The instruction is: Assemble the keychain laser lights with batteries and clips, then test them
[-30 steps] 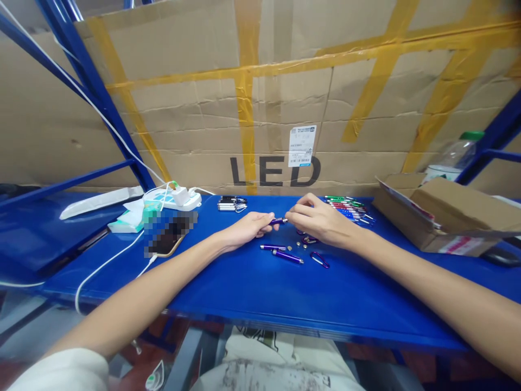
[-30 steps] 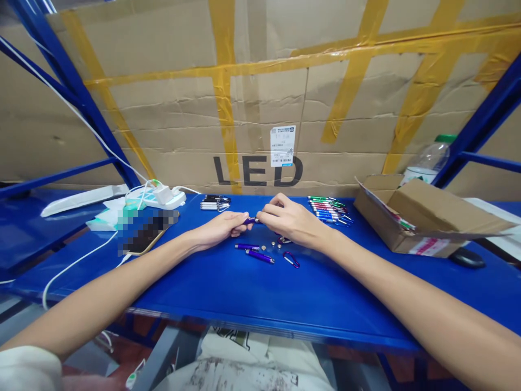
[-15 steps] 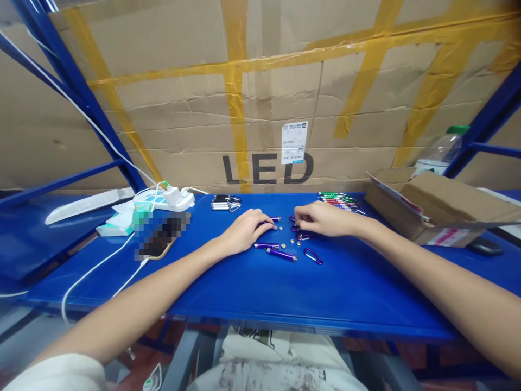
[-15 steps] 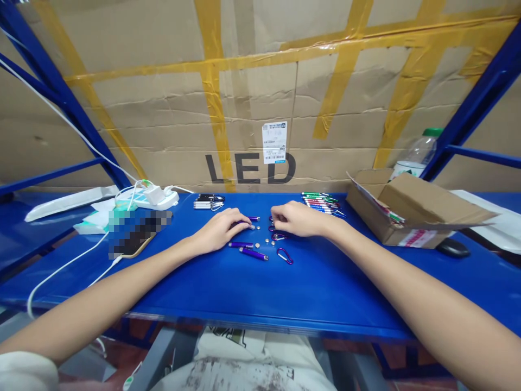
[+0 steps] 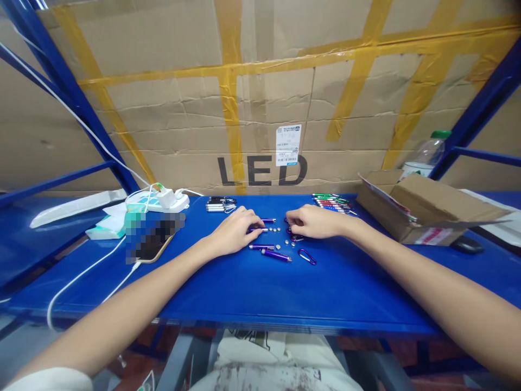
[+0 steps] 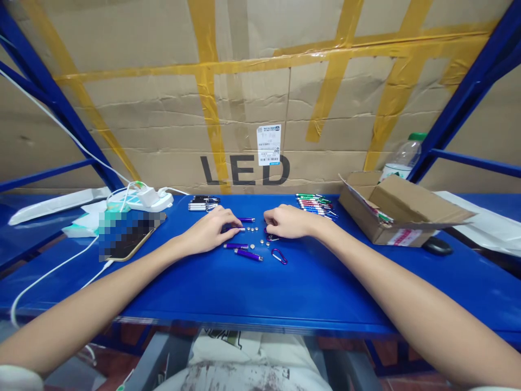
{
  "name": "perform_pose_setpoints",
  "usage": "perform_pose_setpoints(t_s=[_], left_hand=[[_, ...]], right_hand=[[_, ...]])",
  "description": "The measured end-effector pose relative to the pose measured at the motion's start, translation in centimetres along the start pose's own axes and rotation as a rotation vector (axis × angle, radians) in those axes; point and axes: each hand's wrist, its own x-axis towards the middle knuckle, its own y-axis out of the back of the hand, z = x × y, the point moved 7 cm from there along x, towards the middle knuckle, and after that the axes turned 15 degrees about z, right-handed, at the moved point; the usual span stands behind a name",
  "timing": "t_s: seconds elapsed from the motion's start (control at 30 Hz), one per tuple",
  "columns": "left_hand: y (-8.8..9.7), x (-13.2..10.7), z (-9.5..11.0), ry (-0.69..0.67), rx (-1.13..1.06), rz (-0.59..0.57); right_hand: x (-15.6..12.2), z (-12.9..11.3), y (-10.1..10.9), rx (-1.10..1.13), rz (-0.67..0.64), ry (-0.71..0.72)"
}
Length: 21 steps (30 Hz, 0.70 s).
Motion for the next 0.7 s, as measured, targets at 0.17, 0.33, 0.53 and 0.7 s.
perform_pose_setpoints(t_s=[0.17, 0.33, 0.53, 0.7], left_hand=[[0.2, 0.9, -1.4, 0.060, -0.076, 0.174], [-1.4, 1.5, -2.8, 0.058, -0.028, 0.088], [-1.6, 1.7, -3.8, 0.121, -0.048, 0.078], [-0.7, 1.9, -3.1, 0.137, -0.177, 0.218]], right_hand=[[0.3, 0.1, 0.7, 0.007, 0.100, -0.032], [0.9, 0.3, 1.5, 0.054, 0.333, -0.019], [1.4, 0.3, 0.6, 0.079, 0.402, 0.005], [1.4, -0.3, 0.4, 0.254, 0.386, -0.027]])
